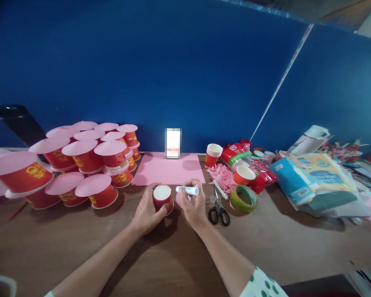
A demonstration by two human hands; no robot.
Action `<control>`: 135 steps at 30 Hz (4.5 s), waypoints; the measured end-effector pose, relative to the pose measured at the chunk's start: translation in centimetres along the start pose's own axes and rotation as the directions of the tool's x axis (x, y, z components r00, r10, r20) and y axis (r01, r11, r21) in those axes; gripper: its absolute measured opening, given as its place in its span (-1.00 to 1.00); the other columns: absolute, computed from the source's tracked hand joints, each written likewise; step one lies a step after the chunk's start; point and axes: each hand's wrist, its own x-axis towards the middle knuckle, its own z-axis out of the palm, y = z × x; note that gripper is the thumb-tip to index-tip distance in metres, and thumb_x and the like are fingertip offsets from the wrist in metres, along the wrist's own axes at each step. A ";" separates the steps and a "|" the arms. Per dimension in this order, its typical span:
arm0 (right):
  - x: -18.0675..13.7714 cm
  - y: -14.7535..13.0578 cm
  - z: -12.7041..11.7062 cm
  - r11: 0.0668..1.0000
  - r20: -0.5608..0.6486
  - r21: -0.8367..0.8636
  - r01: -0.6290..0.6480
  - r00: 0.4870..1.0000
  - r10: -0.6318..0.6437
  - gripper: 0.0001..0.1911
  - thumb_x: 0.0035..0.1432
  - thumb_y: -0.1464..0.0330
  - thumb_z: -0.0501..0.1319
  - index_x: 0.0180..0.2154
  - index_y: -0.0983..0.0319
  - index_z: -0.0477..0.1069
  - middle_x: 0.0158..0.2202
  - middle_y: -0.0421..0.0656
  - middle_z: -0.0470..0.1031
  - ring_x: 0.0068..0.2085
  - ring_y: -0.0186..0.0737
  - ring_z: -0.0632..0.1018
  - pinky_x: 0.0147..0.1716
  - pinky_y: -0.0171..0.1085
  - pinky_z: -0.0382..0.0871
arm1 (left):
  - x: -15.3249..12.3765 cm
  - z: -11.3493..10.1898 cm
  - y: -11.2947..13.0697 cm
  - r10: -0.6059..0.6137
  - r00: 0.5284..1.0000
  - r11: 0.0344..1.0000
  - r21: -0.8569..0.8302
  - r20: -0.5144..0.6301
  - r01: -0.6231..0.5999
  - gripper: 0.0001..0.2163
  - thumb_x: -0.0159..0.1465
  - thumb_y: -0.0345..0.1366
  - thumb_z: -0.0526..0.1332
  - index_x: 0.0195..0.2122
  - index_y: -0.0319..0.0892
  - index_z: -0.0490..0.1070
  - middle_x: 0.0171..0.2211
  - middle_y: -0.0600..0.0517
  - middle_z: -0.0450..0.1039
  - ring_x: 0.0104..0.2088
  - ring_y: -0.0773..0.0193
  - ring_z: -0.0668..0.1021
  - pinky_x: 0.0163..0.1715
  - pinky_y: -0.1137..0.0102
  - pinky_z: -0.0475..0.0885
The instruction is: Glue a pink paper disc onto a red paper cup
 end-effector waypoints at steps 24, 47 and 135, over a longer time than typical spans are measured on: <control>-0.7 0.0 -0.2 0.961 0.208 -0.159 0.225 0.959 -0.190 -0.92 0.17 0.42 0.18 -0.30 0.18 0.27 -0.34 -0.17 0.38 -0.31 -0.24 0.45 -0.28 -0.25 0.34 | 0.5 0.0 -0.4 -0.169 0.985 0.986 0.010 -0.035 0.169 -0.45 -0.04 -0.10 0.37 -0.07 -0.12 0.22 -0.14 -0.02 0.39 -0.17 0.11 0.49 -0.23 0.24 0.41; -0.8 -0.8 -0.3 0.966 0.241 -0.188 0.177 0.962 -0.129 -0.93 0.14 0.38 0.19 -0.36 0.20 0.29 -0.40 -0.18 0.40 -0.39 -0.26 0.43 -0.36 -0.27 0.33 | 0.5 0.1 -0.4 -0.216 0.974 0.973 0.071 -0.066 0.221 -0.45 -0.07 -0.07 0.38 -0.11 -0.09 0.20 -0.16 0.01 0.38 -0.15 0.08 0.50 -0.26 0.25 0.40; 4.8 4.7 -4.8 0.757 0.060 -0.652 -0.041 0.993 0.106 -0.84 0.00 0.31 0.26 -0.46 0.20 0.29 -0.49 -0.18 0.43 -0.40 -0.15 0.46 -0.42 -0.25 0.25 | 0.1 0.1 0.5 0.008 1.000 0.979 -0.202 0.019 -0.004 -0.49 0.04 -0.29 0.27 0.04 -0.19 0.23 -0.02 -0.11 0.40 -0.01 0.13 0.48 0.04 0.21 0.36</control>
